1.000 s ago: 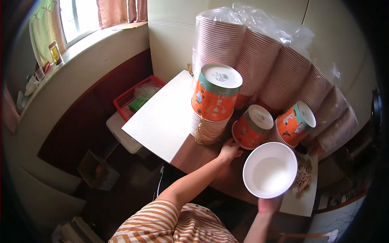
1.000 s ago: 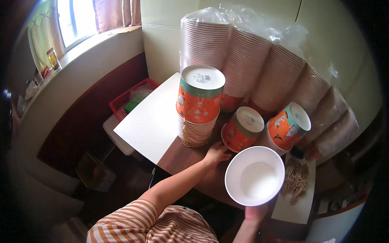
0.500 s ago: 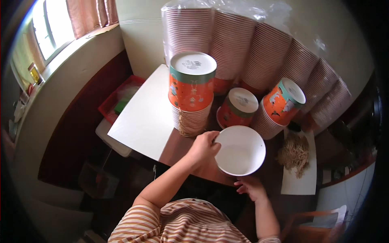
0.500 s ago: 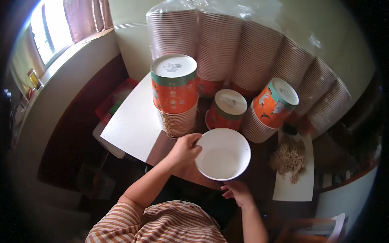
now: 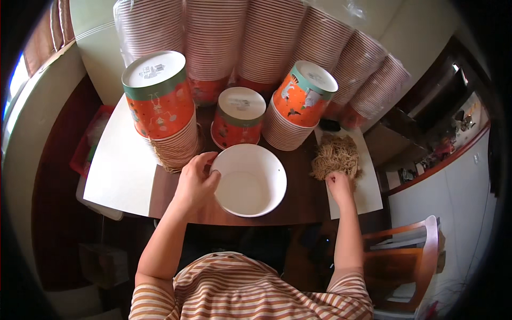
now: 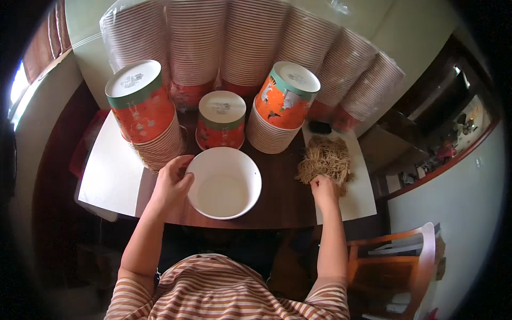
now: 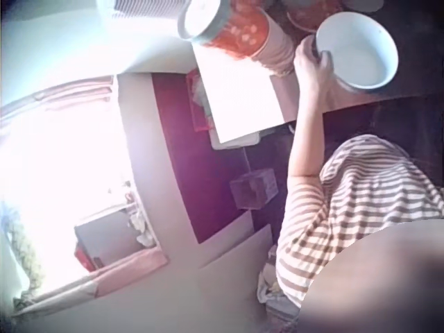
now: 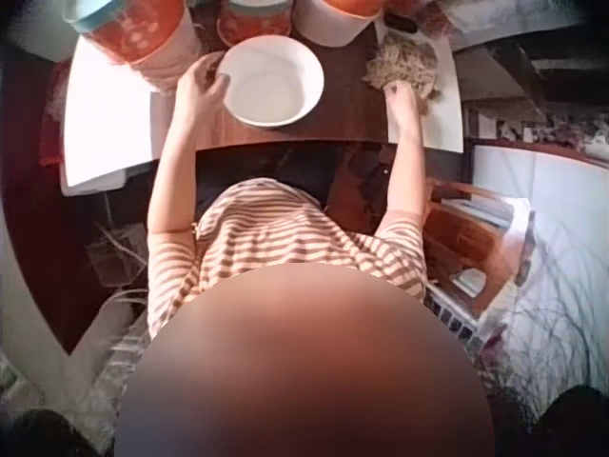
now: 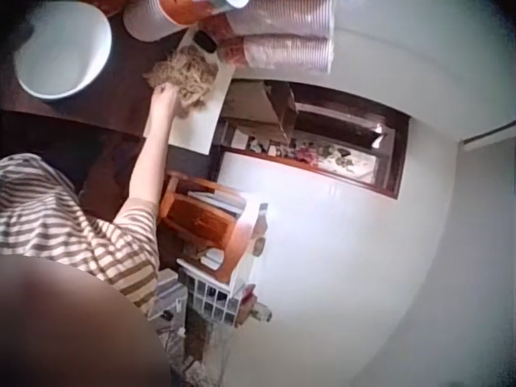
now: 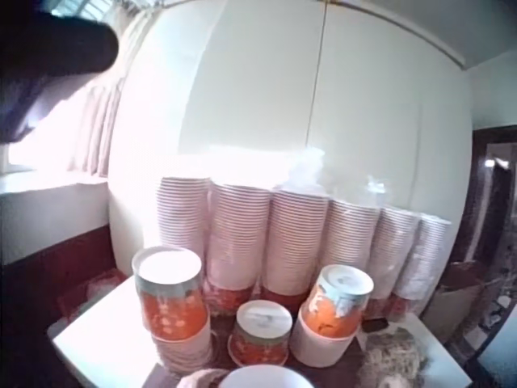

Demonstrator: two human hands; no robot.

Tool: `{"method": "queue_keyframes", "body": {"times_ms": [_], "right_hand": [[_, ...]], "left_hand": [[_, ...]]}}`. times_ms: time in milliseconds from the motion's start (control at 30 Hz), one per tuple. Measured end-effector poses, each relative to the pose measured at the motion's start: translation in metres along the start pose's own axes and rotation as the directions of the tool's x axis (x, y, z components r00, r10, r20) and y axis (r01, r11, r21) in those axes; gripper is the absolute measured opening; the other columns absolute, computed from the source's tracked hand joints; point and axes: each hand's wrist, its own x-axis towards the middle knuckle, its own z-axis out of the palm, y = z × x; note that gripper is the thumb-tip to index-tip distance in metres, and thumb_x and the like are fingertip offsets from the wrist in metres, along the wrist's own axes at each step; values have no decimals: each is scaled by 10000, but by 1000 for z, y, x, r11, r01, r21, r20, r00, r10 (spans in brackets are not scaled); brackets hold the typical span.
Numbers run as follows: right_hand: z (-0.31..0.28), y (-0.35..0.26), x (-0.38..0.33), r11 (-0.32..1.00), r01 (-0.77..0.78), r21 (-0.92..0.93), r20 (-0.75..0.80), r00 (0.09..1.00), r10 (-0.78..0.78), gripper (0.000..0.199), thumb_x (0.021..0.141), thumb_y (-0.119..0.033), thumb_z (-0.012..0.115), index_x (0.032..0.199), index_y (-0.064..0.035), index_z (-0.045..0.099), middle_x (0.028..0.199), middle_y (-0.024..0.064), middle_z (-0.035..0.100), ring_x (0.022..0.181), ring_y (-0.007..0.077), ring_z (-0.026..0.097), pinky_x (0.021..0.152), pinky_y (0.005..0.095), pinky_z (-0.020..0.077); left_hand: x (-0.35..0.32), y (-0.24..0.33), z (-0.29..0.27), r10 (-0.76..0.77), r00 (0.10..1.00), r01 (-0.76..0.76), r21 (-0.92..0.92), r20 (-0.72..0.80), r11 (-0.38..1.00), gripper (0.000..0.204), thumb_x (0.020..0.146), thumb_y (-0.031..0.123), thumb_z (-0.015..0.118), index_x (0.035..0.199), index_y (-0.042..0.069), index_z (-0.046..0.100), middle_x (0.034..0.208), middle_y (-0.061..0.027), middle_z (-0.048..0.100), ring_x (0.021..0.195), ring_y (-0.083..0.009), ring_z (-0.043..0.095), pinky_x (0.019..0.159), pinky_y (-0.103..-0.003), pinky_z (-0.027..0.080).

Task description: Attaching string handles to printed paper bowls.

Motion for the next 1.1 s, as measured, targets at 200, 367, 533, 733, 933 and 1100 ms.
{"method": "queue_keyframes", "body": {"times_ms": [200,367,533,733,933,1100], "right_hand": [[7,3,25,986,-133,100,-143,979,146,300,796,-340,673,795,-40,688,729,161,658,704,333,641,657,413,496],[36,10,43,971,-186,153,-107,973,203,268,812,-285,659,800,-17,671,731,146,649,691,297,632,638,410,480],[6,11,50,726,-47,686,-156,965,210,128,810,-131,654,843,-8,666,770,36,662,712,107,579,658,281,470],[-118,-16,53,87,138,987,-147,984,104,86,897,-127,611,903,-41,614,771,19,604,601,73,500,534,198,384],[-211,-42,45,-113,441,890,-448,893,-43,152,934,-196,581,964,-48,598,885,33,602,764,107,536,712,266,445],[-275,-59,71,-19,584,811,-582,811,56,226,914,-214,618,1070,-57,576,1189,108,606,1065,204,562,898,327,426]], "left_hand": [[-15,19,-10,18,988,-14,24,-152,1000,320,798,81,642,1106,2,609,1015,-125,616,735,-175,620,645,-264,494],[-30,17,-15,123,981,-120,27,-150,992,291,780,8,654,1069,2,619,1011,-80,602,603,-89,481,557,-214,403],[-45,19,-27,117,982,-119,-2,-147,993,290,765,-46,621,1051,1,622,1036,-63,591,618,-63,456,555,-195,384],[-47,25,-36,169,974,-180,-67,-148,981,303,754,-97,569,1039,-7,619,1058,-70,584,658,-56,464,588,-188,386],[-40,49,-29,336,935,-346,-91,-111,934,292,751,-112,577,1020,-8,621,1060,-86,582,659,-63,474,595,-190,388],[-34,61,-22,356,932,-361,-113,-62,926,290,751,-108,607,1021,-3,626,1051,-103,596,656,-74,480,582,-205,395]]}}
